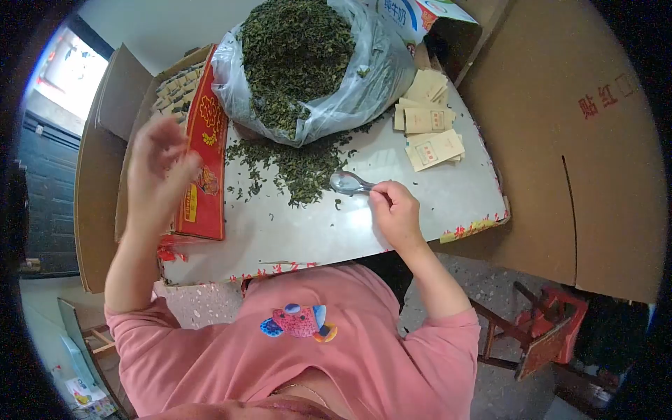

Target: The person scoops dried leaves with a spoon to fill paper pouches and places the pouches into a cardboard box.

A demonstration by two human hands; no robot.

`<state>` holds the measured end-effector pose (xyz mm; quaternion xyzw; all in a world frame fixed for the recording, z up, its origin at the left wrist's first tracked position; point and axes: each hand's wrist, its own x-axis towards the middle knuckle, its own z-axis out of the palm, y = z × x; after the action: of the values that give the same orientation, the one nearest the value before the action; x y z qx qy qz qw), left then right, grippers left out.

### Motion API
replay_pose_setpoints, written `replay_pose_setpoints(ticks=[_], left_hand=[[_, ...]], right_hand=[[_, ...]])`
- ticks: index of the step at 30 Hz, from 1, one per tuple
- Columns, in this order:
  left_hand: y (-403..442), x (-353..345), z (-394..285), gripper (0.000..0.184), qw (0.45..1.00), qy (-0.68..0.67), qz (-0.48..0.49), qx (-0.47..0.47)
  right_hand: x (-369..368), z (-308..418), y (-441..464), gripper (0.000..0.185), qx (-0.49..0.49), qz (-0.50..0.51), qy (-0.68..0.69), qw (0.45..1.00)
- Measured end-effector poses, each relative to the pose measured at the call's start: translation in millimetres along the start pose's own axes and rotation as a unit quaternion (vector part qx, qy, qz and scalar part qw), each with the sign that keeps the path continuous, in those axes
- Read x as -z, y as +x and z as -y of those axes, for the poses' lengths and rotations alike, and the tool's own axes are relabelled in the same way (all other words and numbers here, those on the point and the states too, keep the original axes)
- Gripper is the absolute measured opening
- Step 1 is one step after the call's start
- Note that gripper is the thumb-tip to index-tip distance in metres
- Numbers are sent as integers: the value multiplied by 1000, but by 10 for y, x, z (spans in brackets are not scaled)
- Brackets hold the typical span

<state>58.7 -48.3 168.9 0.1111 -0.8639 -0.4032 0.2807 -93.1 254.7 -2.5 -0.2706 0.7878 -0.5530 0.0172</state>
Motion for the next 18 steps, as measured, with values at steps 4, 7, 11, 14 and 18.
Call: replay_pose_setpoints(ticks=[4, 7, 11, 14, 18], left_hand=[[-379, -436, -364, 44, 974, -16, 211, -81], [-345, -975, -313, 38, 956, -16, 262, -135], [-9, -1807, -300, 38, 940, 42, 312, -133], [256, -2430, -363, 40, 937, 101, 322, -87], [428, -3043, -530, 47, 928, 132, 345, -56]], right_hand=[[7, 23, -4, 6, -23, 1, 1, 1000], [6, 33, -9, 6, -40, 8, -11, 999], [-43, -99, -35, 7, -14, -14, 20, 1000], [-56, -51, -66, 11, -36, -20, 49, 998], [-56, -78, -55, 19, -9, -20, 24, 999]])
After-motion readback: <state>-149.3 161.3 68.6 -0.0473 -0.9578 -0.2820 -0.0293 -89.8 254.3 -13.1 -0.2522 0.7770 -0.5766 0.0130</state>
